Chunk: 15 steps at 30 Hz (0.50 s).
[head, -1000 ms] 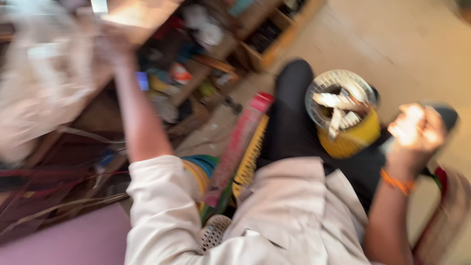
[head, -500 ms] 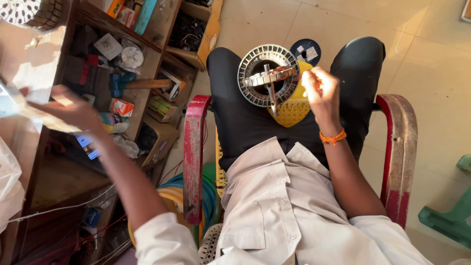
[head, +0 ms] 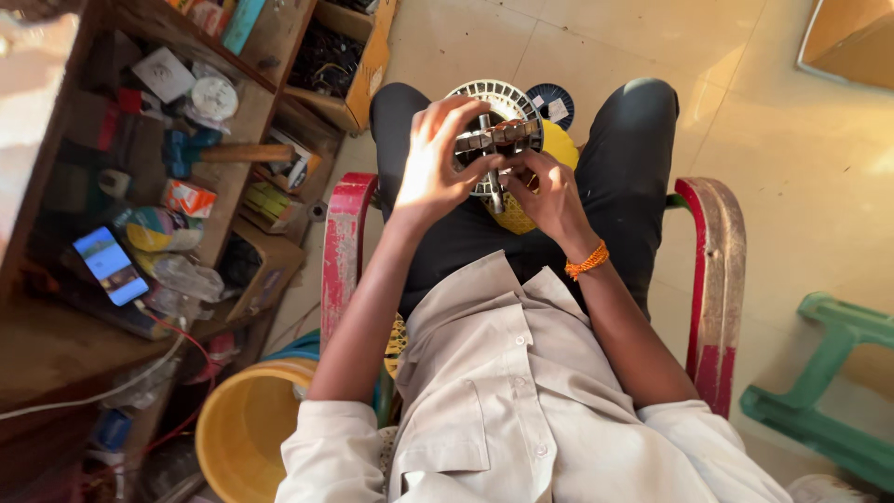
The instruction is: The person sits on a chair and repeatedly taps a small metal component on an electrical stator with a pen. The person holds the stator on their lap and uses the pen to tap the component multiple times.
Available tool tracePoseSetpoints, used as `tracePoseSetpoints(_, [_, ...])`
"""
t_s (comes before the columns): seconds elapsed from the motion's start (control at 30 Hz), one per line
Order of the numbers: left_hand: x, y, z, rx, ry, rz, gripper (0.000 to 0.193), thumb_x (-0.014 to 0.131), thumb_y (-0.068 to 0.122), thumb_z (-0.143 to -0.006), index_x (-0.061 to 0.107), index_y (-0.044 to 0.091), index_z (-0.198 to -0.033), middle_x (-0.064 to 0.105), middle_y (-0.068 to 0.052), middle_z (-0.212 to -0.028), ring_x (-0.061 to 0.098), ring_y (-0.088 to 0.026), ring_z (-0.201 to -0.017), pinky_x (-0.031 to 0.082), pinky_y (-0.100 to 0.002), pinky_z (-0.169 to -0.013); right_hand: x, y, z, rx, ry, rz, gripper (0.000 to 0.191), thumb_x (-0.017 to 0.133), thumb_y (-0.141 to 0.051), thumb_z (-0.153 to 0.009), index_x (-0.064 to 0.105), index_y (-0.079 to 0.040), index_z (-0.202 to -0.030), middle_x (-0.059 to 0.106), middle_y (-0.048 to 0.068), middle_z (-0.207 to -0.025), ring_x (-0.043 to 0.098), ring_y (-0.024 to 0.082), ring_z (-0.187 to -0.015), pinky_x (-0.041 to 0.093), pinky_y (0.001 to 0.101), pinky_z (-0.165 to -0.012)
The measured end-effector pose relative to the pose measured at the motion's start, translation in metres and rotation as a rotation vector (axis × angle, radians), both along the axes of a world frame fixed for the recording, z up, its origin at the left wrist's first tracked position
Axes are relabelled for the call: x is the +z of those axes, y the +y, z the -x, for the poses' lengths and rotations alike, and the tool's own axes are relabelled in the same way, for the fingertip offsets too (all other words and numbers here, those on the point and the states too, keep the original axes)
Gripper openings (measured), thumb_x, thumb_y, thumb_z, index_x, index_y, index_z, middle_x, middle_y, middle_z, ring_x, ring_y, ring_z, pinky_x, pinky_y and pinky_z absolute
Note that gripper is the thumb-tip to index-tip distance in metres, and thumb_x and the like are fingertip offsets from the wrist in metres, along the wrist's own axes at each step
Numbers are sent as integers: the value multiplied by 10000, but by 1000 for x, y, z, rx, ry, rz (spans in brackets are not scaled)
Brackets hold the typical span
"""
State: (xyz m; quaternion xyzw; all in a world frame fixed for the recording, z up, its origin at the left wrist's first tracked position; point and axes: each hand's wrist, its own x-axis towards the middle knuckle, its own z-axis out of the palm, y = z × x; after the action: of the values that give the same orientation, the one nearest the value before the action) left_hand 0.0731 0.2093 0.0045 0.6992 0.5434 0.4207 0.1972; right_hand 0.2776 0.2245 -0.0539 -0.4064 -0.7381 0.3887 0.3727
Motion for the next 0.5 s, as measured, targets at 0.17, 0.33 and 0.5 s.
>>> tracePoseSetpoints(0.17, [-52,16,-18,109,-24,58,350,884,220,-844,689,136,-1122,674,-64,-1088,615,-297,-1098,486,-404,-994,-2,2,-19,-16,-123,-245,67,654,-46,-963,703,-1,-954,745,115,-880,712,229,-840,550,320,-743])
tracePoseSetpoints(0.33, [-80,13,-14,41,-9,-180,373,796,92,-864,651,124,-1206,651,-68,-1104,589,-308,-1075,468,-420,-964,19,3,-38,-109,2,244,130,670,-101,-975,724,17,-970,657,21,-795,564,39,-666,423,218,-583])
tracePoseSetpoints(0.5, [-83,11,-18,81,-40,-245,380,769,56,-874,622,92,-1223,615,-93,-1079,563,-328,-1045,460,-425,-931,51,15,-30,-73,11,142,130,677,-98,-1016,724,21,-989,617,-9,-821,465,11,-705,373,194,-622])
